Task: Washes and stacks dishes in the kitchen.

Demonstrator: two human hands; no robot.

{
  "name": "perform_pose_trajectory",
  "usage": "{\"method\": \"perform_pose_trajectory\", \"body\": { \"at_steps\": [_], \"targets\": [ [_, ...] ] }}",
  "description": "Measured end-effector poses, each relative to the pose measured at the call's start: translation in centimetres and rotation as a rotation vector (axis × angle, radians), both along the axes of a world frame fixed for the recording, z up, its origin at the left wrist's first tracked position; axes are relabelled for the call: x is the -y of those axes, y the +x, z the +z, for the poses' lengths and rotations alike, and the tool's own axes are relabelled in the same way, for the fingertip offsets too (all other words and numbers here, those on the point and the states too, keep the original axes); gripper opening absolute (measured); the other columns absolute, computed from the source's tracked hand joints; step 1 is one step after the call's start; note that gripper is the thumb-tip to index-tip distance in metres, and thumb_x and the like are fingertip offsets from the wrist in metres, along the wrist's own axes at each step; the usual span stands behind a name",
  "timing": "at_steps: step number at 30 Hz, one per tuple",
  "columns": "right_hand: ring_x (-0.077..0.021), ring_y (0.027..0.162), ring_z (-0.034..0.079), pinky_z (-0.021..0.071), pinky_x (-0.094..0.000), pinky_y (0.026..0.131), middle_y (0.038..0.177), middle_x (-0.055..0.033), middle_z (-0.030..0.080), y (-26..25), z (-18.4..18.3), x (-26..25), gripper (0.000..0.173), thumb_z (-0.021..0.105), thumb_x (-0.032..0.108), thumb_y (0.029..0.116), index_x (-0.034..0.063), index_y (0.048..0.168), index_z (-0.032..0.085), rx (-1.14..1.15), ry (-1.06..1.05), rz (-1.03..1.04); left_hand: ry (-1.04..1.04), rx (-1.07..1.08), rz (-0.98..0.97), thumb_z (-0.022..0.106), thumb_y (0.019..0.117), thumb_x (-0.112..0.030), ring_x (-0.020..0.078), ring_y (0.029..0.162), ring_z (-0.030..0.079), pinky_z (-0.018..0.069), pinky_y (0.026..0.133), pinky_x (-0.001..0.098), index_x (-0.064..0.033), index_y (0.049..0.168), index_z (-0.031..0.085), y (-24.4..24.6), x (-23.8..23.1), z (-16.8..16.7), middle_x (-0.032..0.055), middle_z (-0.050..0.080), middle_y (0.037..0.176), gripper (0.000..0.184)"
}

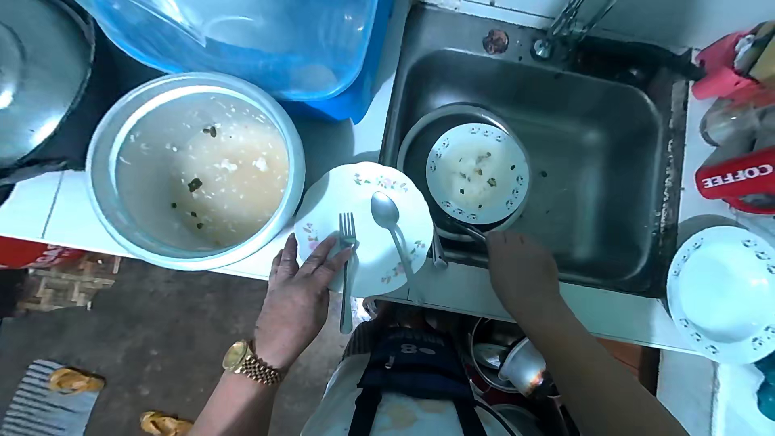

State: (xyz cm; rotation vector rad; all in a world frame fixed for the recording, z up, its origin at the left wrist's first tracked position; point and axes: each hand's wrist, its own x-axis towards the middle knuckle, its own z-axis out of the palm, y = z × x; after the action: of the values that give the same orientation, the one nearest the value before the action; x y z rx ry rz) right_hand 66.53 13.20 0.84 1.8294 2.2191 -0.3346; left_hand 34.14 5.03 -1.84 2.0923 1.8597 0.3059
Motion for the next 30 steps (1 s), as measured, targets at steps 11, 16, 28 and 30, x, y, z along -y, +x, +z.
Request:
{"method": "perform_pose_trajectory", "body": {
  "at_steps": [11, 16, 28, 30],
  "targets": [
    [-0.0393, 0.093, 0.070, 0.0569, -0.0530, 0.074, 0.100, -0.0207, 0.070, 2.8, 7.0, 5.8, 0.032, 0.046, 0.016, 0.1035, 0.0019, 0.115, 0.071, -0.229, 0.485, -0.055, -0.052, -0.033, -0.020, 0.052, 0.0884, 0.011, 0.0487, 0.150, 0.029, 0.0253, 0.115, 0.0713, -0.0298, 0.142, 0.062, -0.1, 0.0, 0.4, 0.0011, 0.047, 0.158, 0.068],
    [-0.0316, 0.088, 0.070, 0.0582, -0.0468, 0.077, 0.093, -0.0140, 0.072, -1.2, 0.2, 5.4, 0.028, 0.048, 0.012, 0.1028, 0.0051, 0.115, 0.072, -0.496, 0.615, 0.114, -0.043, -0.046, -0.046, 0.052, 0.0877, 0.012, 0.0496, 0.149, 0.030, 0.0257, 0.115, 0.0721, -0.0319, 0.144, 0.060, -0.4, 0.1, 0.3, 0.0009, 0.046, 0.159, 0.072],
    [-0.0278, 0.091, 0.067, 0.0560, -0.0391, 0.077, 0.102, -0.0101, 0.072, -4.5, -4.8, 4.3, 0.028, 0.061, 0.010, 0.0988, 0.0144, 0.123, 0.074, -0.486, 0.705, 0.254, -0.020, -0.030, -0.042, 0.052, 0.0883, 0.010, 0.0508, 0.148, 0.030, 0.0294, 0.112, 0.0738, -0.0303, 0.144, 0.059, -0.5, 0.3, 0.1, 0.0003, 0.045, 0.159, 0.069],
    [-0.0274, 0.092, 0.068, 0.0561, -0.0394, 0.077, 0.102, -0.0091, 0.072, -4.4, -4.9, 4.3, 0.028, 0.060, 0.013, 0.0999, 0.0160, 0.124, 0.073, -0.486, 0.636, 0.237, -0.010, -0.020, -0.042, 0.053, 0.0870, 0.011, 0.0521, 0.147, 0.030, 0.0303, 0.111, 0.0742, -0.0307, 0.144, 0.060, -0.4, 0.3, -0.1, 0.0008, 0.046, 0.159, 0.071]
  ]
}}
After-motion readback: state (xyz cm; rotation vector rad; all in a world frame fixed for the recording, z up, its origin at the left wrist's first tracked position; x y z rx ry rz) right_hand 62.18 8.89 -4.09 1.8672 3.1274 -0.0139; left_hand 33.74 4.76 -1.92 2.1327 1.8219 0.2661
